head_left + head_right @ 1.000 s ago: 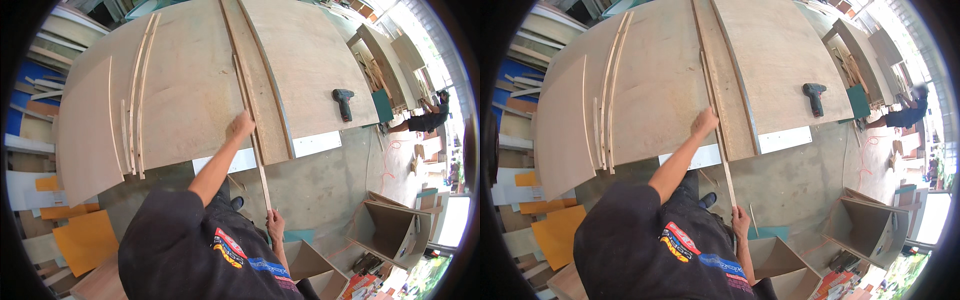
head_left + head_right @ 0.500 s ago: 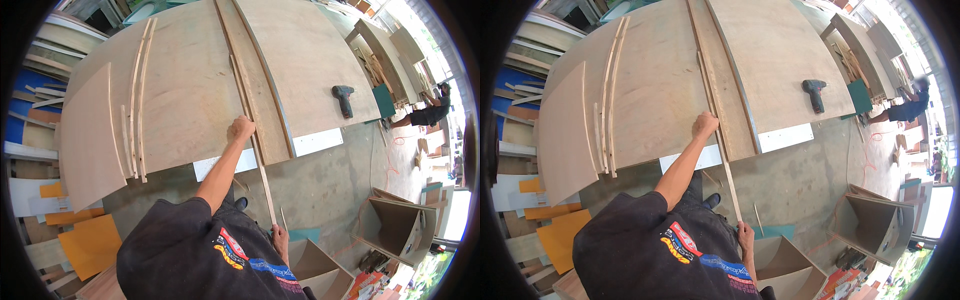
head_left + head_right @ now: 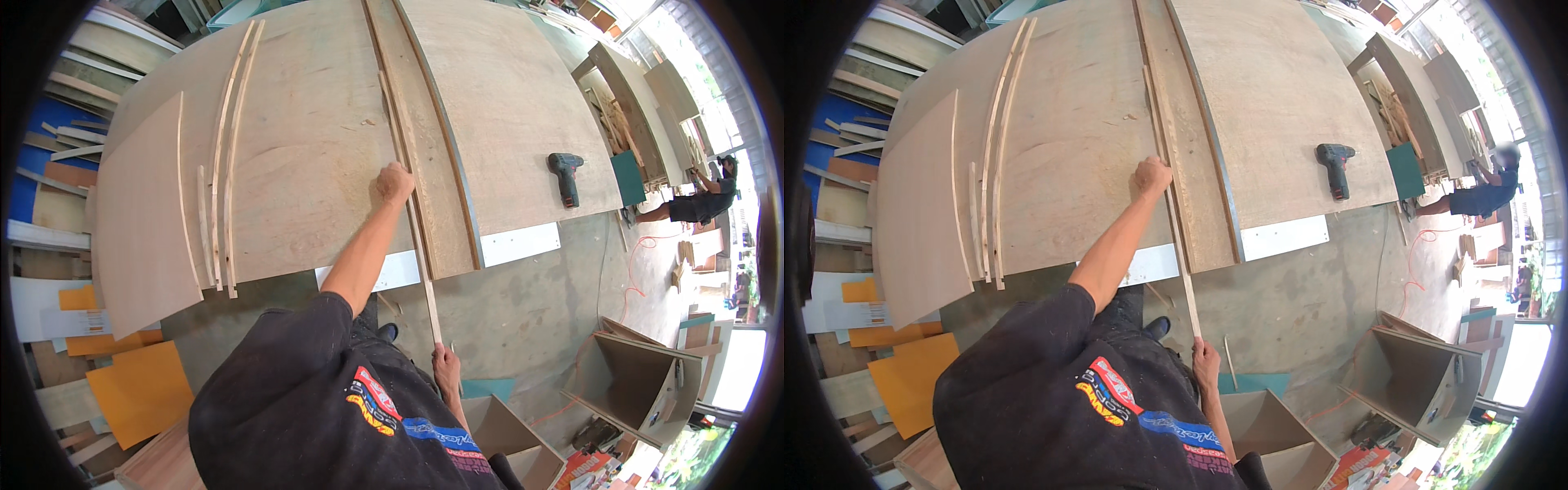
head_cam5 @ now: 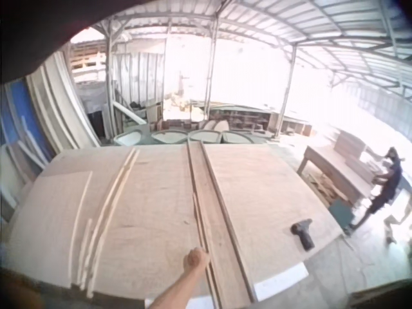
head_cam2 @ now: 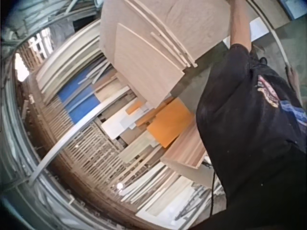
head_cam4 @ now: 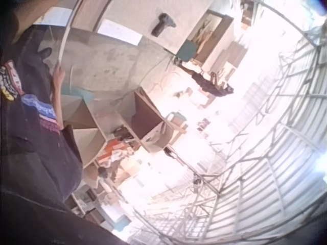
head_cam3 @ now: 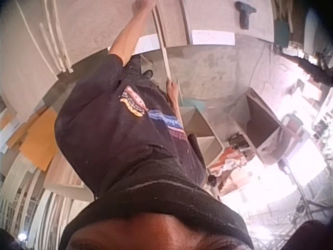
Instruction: The person fits thin wood strips into a guide on a large plywood board by hand. They pick up, align, and press the strips into place one at a time.
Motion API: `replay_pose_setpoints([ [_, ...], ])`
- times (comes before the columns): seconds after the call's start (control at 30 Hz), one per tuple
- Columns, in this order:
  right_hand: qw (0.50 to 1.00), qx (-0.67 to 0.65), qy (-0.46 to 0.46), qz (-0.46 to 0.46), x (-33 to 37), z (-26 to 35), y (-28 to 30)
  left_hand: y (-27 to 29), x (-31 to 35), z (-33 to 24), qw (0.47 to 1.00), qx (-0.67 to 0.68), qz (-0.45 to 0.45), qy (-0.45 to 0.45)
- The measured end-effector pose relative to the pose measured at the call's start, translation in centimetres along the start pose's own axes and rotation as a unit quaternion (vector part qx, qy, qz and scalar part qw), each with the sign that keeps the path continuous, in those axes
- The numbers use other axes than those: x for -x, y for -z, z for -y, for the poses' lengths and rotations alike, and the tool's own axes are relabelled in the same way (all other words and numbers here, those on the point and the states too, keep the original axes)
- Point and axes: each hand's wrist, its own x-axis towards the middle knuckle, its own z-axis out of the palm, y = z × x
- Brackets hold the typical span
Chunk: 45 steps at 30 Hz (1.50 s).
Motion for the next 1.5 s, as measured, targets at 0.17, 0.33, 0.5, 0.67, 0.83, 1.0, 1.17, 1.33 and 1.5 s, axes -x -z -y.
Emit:
replay_pose_setpoints([
  [0.17,1.0,0.021,0.008,-0.002,-3.3,2.1,-1.5,0.3,-4.0,-1.2,0.999,-0.028,-0.028,0.001],
  [0.33,1.0,0.017,0.002,-0.004,-4.2,0.9,-1.9,0.8,-2.2,-1.1,0.998,-0.039,0.044,0.009],
  [0.5,0.999,0.006,-0.031,0.03,-4.3,1.5,-1.6,-1.8,5.4,1.7,0.997,-0.045,0.056,0.015],
  [0.67,0.99,-0.076,-0.078,0.091,-2.4,2.9,0.5,0.2,7.7,0.0,0.995,-0.026,0.078,0.049],
  [0.83,0.98,-0.055,-0.131,0.139,1.3,-0.9,2.3,-0.5,5.4,1.3,0.996,-0.02,0.072,0.04],
  [1.0,0.987,-0.092,-0.067,0.112,2.0,-3.1,1.8,-0.2,4.8,0.4,0.99,-0.032,0.129,0.044],
  [1.17,0.989,-0.093,-0.068,0.089,1.6,-2.4,1.1,-0.5,2.2,-0.3,0.993,-0.049,0.09,0.053],
  [1.33,0.987,-0.109,-0.083,0.084,0.2,-1.0,0.6,-0.9,-0.1,-1.0,0.993,-0.041,0.074,0.077],
  [1.5,0.993,-0.085,-0.043,0.076,-2.1,1.1,-0.7,-1.2,-3.6,-1.0,0.996,-0.028,0.039,0.081],
])
